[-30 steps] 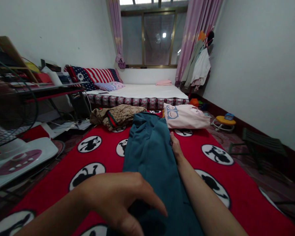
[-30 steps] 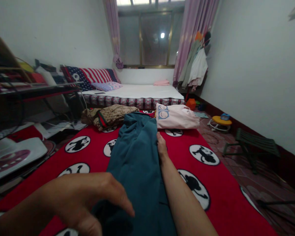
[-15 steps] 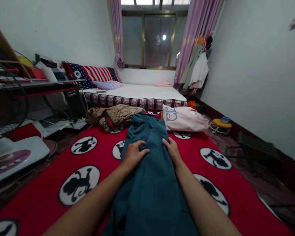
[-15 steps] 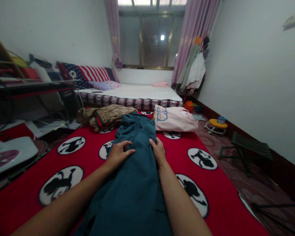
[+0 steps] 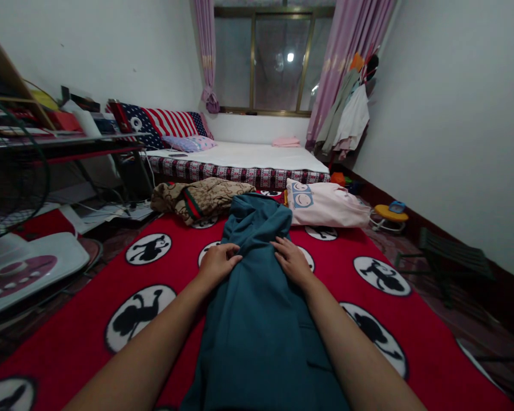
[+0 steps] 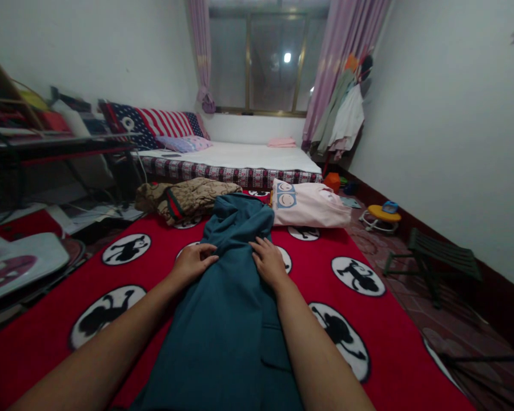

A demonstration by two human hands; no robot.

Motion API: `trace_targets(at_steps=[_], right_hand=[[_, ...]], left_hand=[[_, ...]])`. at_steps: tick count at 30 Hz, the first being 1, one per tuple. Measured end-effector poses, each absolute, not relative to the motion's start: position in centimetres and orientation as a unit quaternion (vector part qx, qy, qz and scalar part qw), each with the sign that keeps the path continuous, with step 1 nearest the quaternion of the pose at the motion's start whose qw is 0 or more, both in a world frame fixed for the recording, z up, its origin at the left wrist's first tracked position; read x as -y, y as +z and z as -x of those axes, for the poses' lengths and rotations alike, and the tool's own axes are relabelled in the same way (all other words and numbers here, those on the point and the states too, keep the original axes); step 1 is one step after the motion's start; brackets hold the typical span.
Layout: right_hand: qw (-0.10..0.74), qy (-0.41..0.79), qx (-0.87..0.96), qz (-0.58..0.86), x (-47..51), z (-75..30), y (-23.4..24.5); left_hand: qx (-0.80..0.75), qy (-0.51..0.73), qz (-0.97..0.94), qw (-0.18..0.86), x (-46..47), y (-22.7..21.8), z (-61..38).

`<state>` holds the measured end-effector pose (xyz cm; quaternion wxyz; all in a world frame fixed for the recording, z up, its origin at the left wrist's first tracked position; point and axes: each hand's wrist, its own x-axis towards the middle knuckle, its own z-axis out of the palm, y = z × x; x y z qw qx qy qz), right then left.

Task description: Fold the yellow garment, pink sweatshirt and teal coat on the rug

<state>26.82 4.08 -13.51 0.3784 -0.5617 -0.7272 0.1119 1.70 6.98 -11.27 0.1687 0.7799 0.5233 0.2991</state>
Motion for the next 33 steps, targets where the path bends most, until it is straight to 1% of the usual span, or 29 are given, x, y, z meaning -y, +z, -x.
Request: trace_targets(at_steps=[4, 7, 10, 13, 15, 16, 17, 19, 21, 23, 26, 31, 33], right_hand=[[0.401, 0.113, 0.719, 0.556, -4.6, -27.2, -14.3], [0.407, 0.117, 0.717, 0.554, -4.6, -27.2, -14.2], [0.410, 0.113, 0.715, 0.555, -4.1, -27.1, -13.6], [0.447, 0.058, 0.702, 0.552, -3.4, -26.7, -12.6], [0.463, 0.010, 0.703, 0.540, -3.0, -26.2, -11.9], [0.450, 0.000, 0.717, 0.532, -2.8, -25.9, -11.7], [0.420, 0.006, 0.739, 0.526, -2.7, -25.5, -11.5], [0.333, 0.045, 0.781, 0.527, -2.5, -24.9, -11.5], [0.263, 0.080, 0.797, 0.538, -2.5, -24.4, -11.6], [0.242, 0.092, 0.795, 0.549, -2.5, -24.3, -11.7], [0.246, 0.097, 0.790, 0.553, -2.4, -24.3, -11.5], [0.252, 0.101, 0.786, 0.555, -2.4, -24.3, -11.4], [0.249, 0.101, 0.785, 0.558, -2.4, -24.3, -11.5]], left_hand=[[-0.487, 0.342, -0.792, 0.138, -6.7, -11.0, -1.8], [-0.400, 0.382, -0.828, 0.094, -6.9, -10.9, -1.5], [-0.295, 0.360, -0.883, 0.062, -6.8, -11.0, -1.3], [-0.263, 0.338, -0.897, 0.108, -6.5, -11.0, -1.7], [-0.280, 0.370, -0.873, 0.151, -6.4, -10.8, -2.1], [-0.292, 0.396, -0.856, 0.162, -6.5, -10.7, -2.3], [-0.302, 0.420, -0.840, 0.164, -6.8, -10.5, -2.6], [-0.327, 0.448, -0.820, 0.144, -7.6, -10.0, -3.0], [-0.354, 0.446, -0.814, 0.113, -9.1, -9.6, -3.5], [-0.381, 0.427, -0.816, 0.087, -11.1, -9.2, -4.1], [-0.414, 0.381, -0.825, 0.041, -14.1, -8.7, -5.0], [-0.391, 0.217, -0.891, -0.076, -17.9, -7.9, -6.4], [-0.416, 0.155, -0.890, -0.105, -19.1, -8.1, -6.6]])
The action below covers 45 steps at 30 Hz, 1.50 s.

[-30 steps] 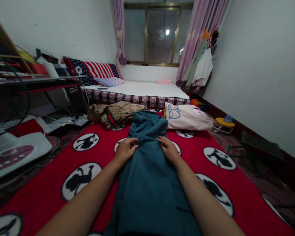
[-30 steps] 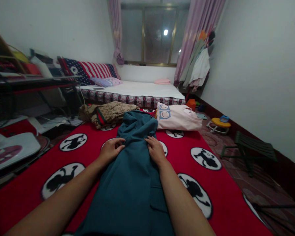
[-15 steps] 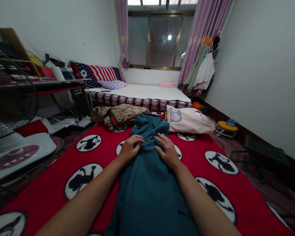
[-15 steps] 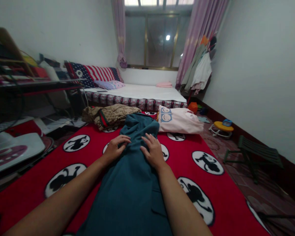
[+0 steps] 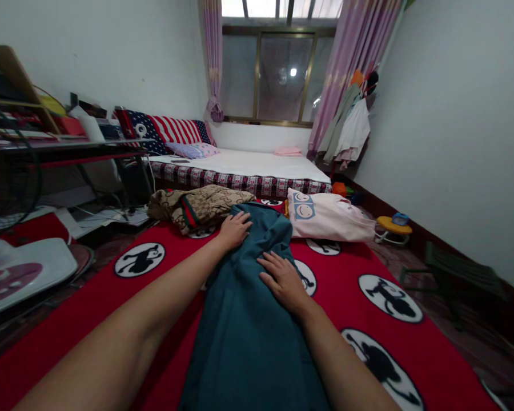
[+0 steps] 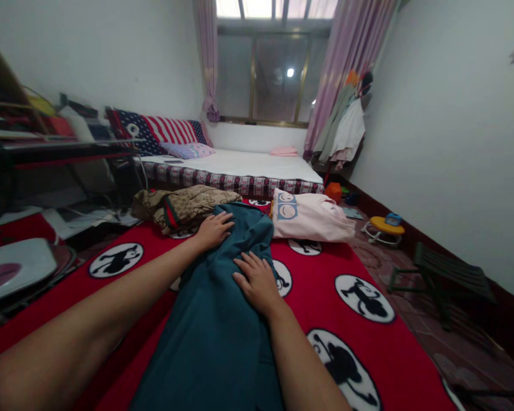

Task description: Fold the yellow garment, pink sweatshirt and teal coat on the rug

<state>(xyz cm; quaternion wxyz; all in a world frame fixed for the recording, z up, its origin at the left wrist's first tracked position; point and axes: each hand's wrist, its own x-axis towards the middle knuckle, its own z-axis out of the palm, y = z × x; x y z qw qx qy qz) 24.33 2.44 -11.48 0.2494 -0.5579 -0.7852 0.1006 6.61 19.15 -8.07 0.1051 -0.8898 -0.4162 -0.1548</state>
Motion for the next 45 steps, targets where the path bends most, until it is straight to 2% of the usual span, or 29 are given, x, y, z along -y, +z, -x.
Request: trace_targets(at_steps=[7, 11, 15, 18, 20, 27, 30, 33, 35, 40, 45], right_hand=[[0.235, 0.104, 0.788, 0.559, -2.4, -24.4, -11.6], [0.240, 0.101, 0.785, 0.562, -2.4, -24.4, -11.5], [0.259, 0.092, 0.782, 0.560, -2.6, -24.2, -11.7], [0.296, 0.069, 0.780, 0.547, -2.6, -24.2, -12.0], [0.326, 0.054, 0.774, 0.541, -2.5, -24.3, -12.1], [0.380, 0.045, 0.700, 0.603, -2.5, -24.9, -11.7], [0.379, 0.044, 0.706, 0.597, -2.6, -25.2, -11.8], [0.380, 0.047, 0.714, 0.586, -2.6, -25.4, -12.0], [0.386, 0.048, 0.718, 0.577, -2.6, -25.4, -12.2], [0.398, 0.057, 0.736, 0.544, -2.7, -25.4, -12.2], [0.368, 0.105, 0.743, 0.549, -2.1, -25.4, -12.3]], left_hand=[[0.489, -0.118, 0.858, 0.103, -21.2, -9.7, -6.9], [0.475, -0.203, 0.850, 0.099, -19.1, -8.8, -7.7], [0.443, -0.334, 0.831, -0.034, -16.1, -7.5, -9.9], [0.458, -0.333, 0.811, -0.147, -14.9, -7.5, -11.7], [0.484, -0.332, 0.791, -0.173, -14.8, -8.0, -12.4], [0.549, -0.386, 0.724, -0.157, -15.0, -10.4, -11.8], [0.500, -0.410, 0.756, -0.107, -14.2, -10.4, -10.9], [0.350, -0.383, 0.852, -0.069, -12.6, -9.9, -9.1], [0.269, -0.344, 0.895, -0.088, -10.9, -9.6, -7.1], [0.188, -0.256, 0.932, -0.172, -5.6, -9.8, -1.0], [0.142, -0.159, 0.960, -0.182, -0.9, -9.1, 4.0]])
